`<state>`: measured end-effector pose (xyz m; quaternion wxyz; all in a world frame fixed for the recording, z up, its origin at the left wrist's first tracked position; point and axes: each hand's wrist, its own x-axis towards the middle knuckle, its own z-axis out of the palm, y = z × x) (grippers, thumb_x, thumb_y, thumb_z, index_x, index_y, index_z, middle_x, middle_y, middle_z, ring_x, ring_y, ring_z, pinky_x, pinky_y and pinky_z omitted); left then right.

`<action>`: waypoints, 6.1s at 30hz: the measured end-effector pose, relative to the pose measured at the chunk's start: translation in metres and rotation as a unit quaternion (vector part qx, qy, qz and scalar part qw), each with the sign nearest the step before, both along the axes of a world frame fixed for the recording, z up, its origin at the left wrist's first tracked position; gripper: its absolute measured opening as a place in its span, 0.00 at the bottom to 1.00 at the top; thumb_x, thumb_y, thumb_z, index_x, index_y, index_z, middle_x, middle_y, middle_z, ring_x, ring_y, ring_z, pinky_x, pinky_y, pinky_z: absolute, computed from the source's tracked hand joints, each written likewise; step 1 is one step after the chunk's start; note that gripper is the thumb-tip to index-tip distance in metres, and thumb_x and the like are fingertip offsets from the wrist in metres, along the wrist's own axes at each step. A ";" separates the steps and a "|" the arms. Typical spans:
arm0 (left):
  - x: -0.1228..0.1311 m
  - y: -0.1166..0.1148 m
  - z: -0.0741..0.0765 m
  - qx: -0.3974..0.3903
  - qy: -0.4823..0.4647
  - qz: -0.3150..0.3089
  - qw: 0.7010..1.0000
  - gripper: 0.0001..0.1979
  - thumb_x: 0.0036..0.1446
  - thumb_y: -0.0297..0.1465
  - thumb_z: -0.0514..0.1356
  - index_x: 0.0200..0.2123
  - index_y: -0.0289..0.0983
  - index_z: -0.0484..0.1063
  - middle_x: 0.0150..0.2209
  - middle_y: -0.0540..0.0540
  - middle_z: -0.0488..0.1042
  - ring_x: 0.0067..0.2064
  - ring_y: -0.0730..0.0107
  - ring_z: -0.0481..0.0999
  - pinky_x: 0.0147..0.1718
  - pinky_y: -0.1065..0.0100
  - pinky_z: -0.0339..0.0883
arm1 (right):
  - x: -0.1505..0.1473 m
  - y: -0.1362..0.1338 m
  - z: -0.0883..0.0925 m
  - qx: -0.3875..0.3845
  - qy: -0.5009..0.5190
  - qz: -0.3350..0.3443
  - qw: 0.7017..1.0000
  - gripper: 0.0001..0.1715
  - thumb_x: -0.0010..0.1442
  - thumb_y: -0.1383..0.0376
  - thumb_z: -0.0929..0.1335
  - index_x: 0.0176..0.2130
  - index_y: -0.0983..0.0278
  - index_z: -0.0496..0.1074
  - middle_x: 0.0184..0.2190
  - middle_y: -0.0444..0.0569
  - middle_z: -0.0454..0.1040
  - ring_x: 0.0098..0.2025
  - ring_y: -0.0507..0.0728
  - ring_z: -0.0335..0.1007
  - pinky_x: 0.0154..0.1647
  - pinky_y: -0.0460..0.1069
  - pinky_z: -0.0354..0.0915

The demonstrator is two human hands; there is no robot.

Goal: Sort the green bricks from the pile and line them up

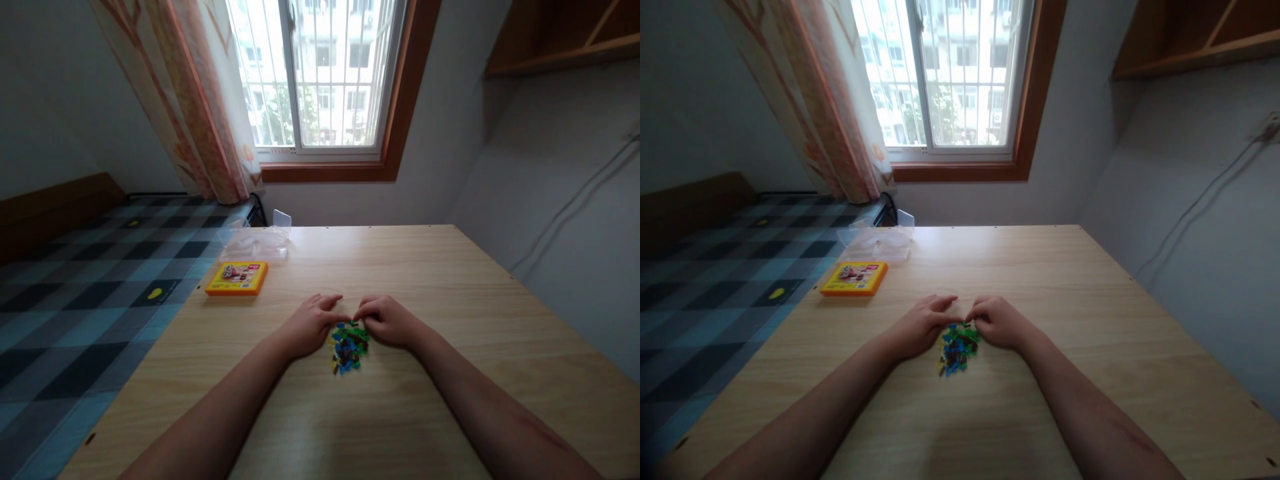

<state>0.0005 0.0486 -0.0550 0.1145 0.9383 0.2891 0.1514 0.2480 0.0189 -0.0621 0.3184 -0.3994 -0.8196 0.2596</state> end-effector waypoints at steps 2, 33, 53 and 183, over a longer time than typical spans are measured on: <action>0.000 0.001 -0.002 -0.004 -0.011 0.009 1.000 0.20 0.65 0.26 0.56 0.53 0.51 0.78 0.63 0.42 0.69 0.62 0.55 0.70 0.62 0.47 0.63 | 0.000 0.000 0.000 0.003 -0.001 -0.006 1.000 0.22 0.51 0.79 0.64 0.36 0.63 0.83 0.31 0.46 0.78 0.34 0.51 0.73 0.39 0.45 0.65; -0.008 0.010 -0.007 -0.038 -0.116 0.077 0.990 0.17 0.58 0.21 0.56 0.35 0.43 0.84 0.57 0.45 0.74 0.55 0.63 0.76 0.57 0.59 0.71 | -0.003 -0.002 0.000 0.048 -0.003 -0.019 0.999 0.24 0.55 0.79 0.63 0.40 0.62 0.83 0.35 0.49 0.75 0.39 0.53 0.70 0.44 0.48 0.65; -0.011 0.012 -0.004 -0.043 -0.104 0.062 0.992 0.19 0.52 0.16 0.55 0.27 0.42 0.83 0.55 0.47 0.76 0.55 0.62 0.75 0.58 0.58 0.68 | -0.007 -0.007 0.005 0.064 -0.029 0.008 0.997 0.23 0.51 0.78 0.66 0.37 0.58 0.84 0.33 0.47 0.71 0.38 0.55 0.65 0.44 0.52 0.60; -0.007 0.002 0.009 0.052 -0.047 0.048 0.996 0.14 0.57 0.22 0.60 0.40 0.43 0.82 0.61 0.42 0.71 0.61 0.52 0.68 0.60 0.48 0.65 | -0.004 0.005 -0.005 0.070 -0.039 -0.138 0.987 0.10 0.65 0.65 0.69 0.39 0.62 0.82 0.30 0.49 0.77 0.36 0.56 0.69 0.41 0.51 0.61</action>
